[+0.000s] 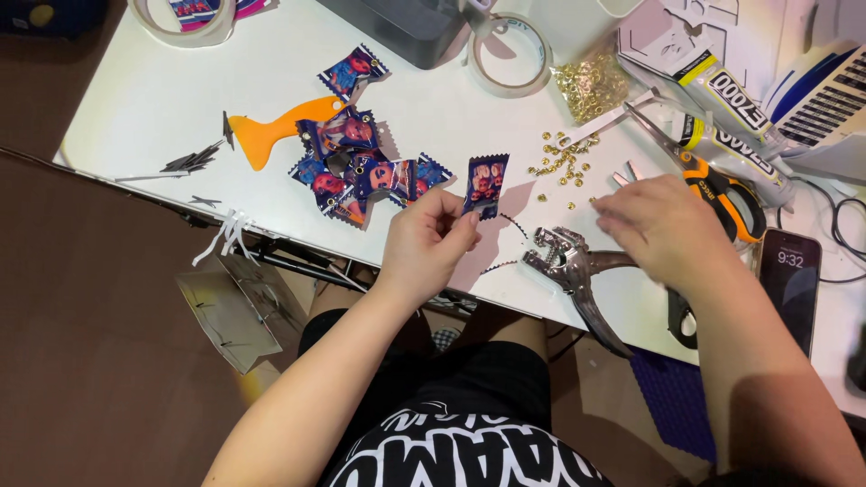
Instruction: The person assembles keychains by attaching small gold beads to the tops of small blue packets using a handheld metal crimping tool. They repeatedly pick up a packet, insert a bead, and use the tool to secure it before placing the finished item on the table.
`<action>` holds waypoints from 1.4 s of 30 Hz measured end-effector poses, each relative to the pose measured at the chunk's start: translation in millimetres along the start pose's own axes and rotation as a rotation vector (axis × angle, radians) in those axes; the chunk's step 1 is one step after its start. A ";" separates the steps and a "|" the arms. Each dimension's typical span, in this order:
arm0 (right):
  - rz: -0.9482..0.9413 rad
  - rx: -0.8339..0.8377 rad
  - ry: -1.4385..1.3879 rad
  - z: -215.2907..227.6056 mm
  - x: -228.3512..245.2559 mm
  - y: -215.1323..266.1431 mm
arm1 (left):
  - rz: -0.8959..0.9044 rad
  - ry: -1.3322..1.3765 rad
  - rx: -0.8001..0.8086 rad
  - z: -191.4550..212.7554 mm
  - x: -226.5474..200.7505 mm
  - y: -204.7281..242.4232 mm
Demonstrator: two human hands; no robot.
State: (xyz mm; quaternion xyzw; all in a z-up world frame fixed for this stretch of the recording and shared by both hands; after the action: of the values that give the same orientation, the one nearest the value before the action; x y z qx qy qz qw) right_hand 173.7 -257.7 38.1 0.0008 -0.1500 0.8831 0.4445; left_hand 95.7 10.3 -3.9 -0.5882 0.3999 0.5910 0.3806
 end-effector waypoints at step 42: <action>-0.292 0.586 0.382 -26.0 -28.2 -263.7 | -0.131 0.098 -0.090 6.6 -1.5 -8.3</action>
State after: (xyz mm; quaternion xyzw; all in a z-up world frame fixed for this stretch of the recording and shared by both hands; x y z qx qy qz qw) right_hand 401.3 -125.4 79.1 -0.0152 0.1963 0.8002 0.5665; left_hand 100.8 19.6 -2.7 -0.6578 0.3516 0.5527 0.3717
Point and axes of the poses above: each hand's wrist, its own y-axis away from the middle knuckle, its own z-axis out of the back of the hand, x = y × z, the point moved 10 cm from there along -y, towards the middle knuckle, and after that the axes turned 15 degrees about -x, right-handed, at the moved point
